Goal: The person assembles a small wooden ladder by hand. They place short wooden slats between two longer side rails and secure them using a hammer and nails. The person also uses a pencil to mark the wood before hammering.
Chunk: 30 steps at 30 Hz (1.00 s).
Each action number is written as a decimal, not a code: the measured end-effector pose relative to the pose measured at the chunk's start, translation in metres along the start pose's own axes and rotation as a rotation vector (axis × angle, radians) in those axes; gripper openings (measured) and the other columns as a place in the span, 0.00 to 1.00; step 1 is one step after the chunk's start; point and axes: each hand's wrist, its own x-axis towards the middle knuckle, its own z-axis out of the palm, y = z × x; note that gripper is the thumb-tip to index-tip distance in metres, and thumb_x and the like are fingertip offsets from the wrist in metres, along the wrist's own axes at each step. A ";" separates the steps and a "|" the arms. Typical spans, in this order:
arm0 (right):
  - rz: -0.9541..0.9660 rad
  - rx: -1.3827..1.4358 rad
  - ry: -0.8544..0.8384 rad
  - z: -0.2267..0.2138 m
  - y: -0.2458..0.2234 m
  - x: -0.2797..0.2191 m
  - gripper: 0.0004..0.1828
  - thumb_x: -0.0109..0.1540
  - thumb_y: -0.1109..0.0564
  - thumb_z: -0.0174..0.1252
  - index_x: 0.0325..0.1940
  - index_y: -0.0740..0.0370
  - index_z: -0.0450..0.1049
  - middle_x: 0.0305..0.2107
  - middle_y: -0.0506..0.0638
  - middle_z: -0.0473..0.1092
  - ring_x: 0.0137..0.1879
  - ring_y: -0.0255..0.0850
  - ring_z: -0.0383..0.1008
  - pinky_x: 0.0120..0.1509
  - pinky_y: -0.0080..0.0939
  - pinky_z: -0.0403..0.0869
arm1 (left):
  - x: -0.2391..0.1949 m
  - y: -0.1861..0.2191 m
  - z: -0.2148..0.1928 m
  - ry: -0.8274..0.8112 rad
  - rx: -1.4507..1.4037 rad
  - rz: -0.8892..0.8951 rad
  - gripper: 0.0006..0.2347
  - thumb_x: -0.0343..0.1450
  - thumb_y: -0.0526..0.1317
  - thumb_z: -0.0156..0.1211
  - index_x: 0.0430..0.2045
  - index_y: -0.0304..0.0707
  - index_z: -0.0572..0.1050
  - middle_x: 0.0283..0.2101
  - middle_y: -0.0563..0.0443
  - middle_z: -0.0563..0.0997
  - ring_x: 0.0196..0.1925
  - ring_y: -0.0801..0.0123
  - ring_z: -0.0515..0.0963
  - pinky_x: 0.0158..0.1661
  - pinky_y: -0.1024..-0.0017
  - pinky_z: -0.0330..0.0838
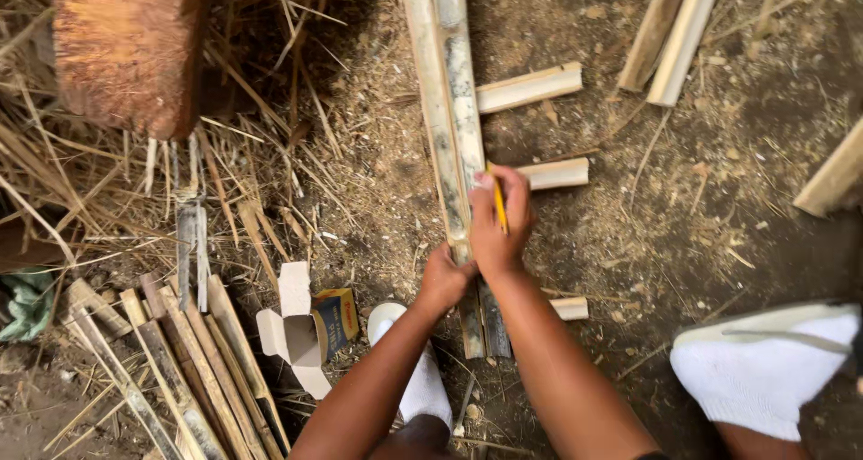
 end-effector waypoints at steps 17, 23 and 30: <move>0.403 -0.098 -0.123 -0.111 0.023 -0.095 0.09 0.63 0.67 0.58 0.38 0.60 0.65 0.39 0.51 0.76 0.43 0.39 0.80 0.38 0.38 0.80 | -0.001 0.006 -0.004 0.348 0.044 0.107 0.12 0.79 0.44 0.47 0.40 0.32 0.71 0.28 0.50 0.75 0.25 0.70 0.72 0.25 0.70 0.69; 0.213 -0.052 -0.047 -0.115 0.051 -0.063 0.11 0.64 0.72 0.58 0.42 0.62 0.64 0.43 0.56 0.74 0.48 0.41 0.75 0.53 0.40 0.75 | 0.038 0.017 -0.043 0.379 -0.024 0.261 0.12 0.79 0.46 0.50 0.37 0.32 0.70 0.26 0.52 0.74 0.21 0.73 0.71 0.20 0.73 0.67; 0.261 -0.083 -0.024 -0.101 0.059 -0.044 0.12 0.64 0.69 0.62 0.42 0.62 0.64 0.38 0.52 0.75 0.41 0.37 0.77 0.45 0.37 0.77 | 0.032 0.035 -0.036 0.379 0.016 0.240 0.13 0.79 0.47 0.49 0.38 0.32 0.69 0.28 0.50 0.75 0.24 0.72 0.74 0.23 0.72 0.71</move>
